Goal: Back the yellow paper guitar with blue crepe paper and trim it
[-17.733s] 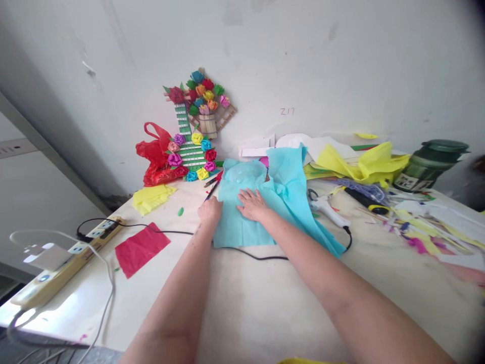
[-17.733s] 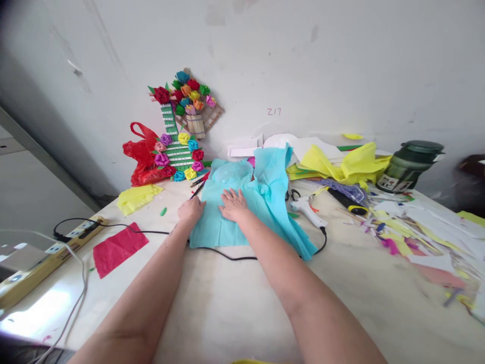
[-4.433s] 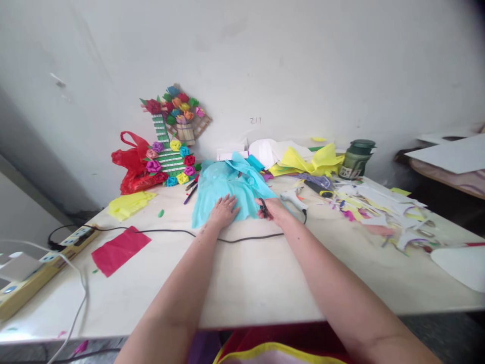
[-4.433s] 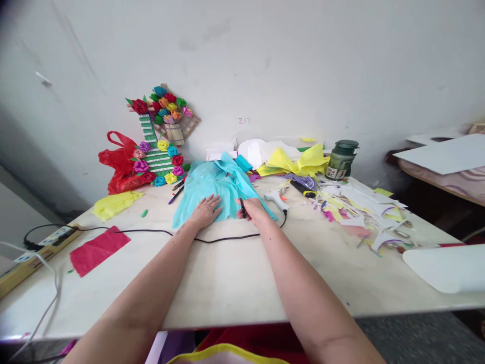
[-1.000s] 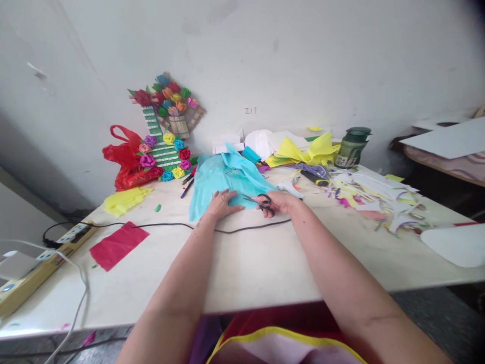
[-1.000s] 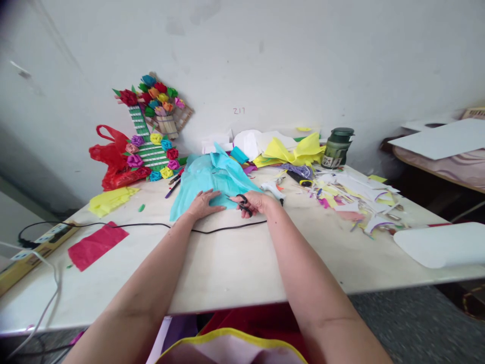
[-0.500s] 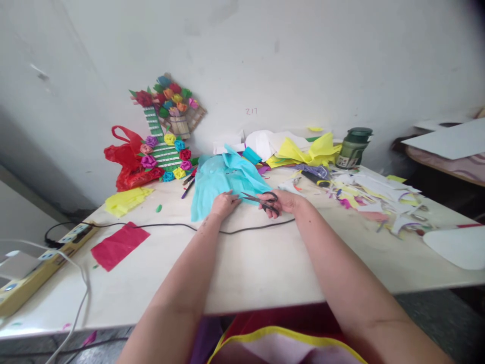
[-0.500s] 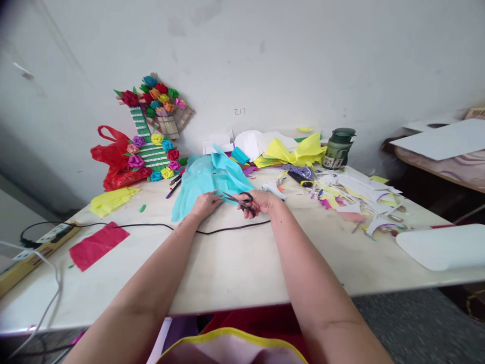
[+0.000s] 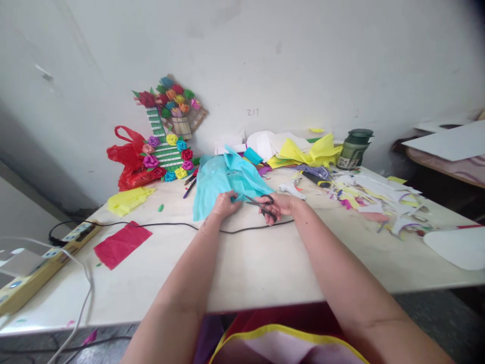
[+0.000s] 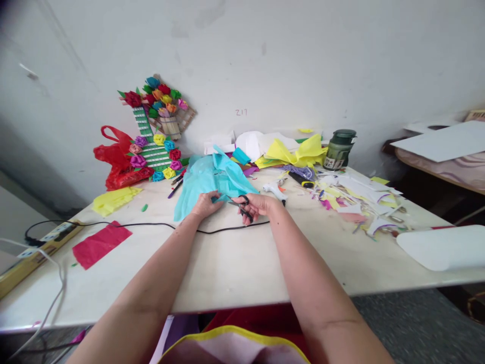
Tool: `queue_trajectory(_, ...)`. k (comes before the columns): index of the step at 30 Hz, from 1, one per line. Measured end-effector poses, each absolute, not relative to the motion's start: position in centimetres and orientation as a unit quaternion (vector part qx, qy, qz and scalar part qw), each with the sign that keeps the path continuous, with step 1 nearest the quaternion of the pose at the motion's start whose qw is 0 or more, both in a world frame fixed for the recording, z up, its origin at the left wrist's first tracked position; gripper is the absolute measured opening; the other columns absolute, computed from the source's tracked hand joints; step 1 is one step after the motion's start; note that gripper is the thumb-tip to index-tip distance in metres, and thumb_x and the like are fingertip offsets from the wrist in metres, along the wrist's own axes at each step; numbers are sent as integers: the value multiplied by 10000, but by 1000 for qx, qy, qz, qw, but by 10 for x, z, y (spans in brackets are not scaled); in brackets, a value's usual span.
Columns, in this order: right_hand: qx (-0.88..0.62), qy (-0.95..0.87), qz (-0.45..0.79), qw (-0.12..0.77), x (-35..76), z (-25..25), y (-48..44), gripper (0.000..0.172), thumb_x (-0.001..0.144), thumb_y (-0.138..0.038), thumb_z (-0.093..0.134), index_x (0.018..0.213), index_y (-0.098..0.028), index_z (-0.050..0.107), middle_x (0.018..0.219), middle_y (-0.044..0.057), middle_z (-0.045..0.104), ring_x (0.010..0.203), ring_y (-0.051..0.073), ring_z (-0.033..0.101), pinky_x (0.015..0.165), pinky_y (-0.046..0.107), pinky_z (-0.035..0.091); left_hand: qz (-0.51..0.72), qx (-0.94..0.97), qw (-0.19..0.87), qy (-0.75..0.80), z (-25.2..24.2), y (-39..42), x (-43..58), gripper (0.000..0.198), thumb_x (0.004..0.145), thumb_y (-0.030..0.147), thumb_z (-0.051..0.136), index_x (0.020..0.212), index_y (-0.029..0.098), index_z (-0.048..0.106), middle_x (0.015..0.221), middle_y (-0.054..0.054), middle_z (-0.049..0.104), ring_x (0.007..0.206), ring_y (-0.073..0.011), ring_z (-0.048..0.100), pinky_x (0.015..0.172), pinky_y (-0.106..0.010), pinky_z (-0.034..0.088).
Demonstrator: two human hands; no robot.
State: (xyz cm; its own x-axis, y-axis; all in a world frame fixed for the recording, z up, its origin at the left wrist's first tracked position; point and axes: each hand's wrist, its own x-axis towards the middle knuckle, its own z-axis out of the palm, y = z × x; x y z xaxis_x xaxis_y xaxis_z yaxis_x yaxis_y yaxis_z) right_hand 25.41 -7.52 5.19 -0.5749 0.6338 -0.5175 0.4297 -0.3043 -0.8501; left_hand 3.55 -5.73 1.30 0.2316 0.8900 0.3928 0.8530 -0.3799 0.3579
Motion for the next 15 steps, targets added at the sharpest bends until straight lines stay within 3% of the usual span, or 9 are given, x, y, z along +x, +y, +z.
queue_trajectory(11,-443,-595,669,49,253,54,-76,498,800,-591,400,772,-116,545,596,116,664,485,169,630,319,184,402,295,786,37,542,4,-49,35,146,694,170,534,756,214,658,999,-33,683,1063,-197,572,954,-305,410)
queue_trajectory(15,-445,-581,678,71,247,51,-75,489,814,-577,381,768,-114,532,639,136,672,487,168,627,335,194,417,315,790,42,525,7,-55,33,87,669,221,603,735,211,659,1123,-40,630,1080,-209,560,957,-309,417)
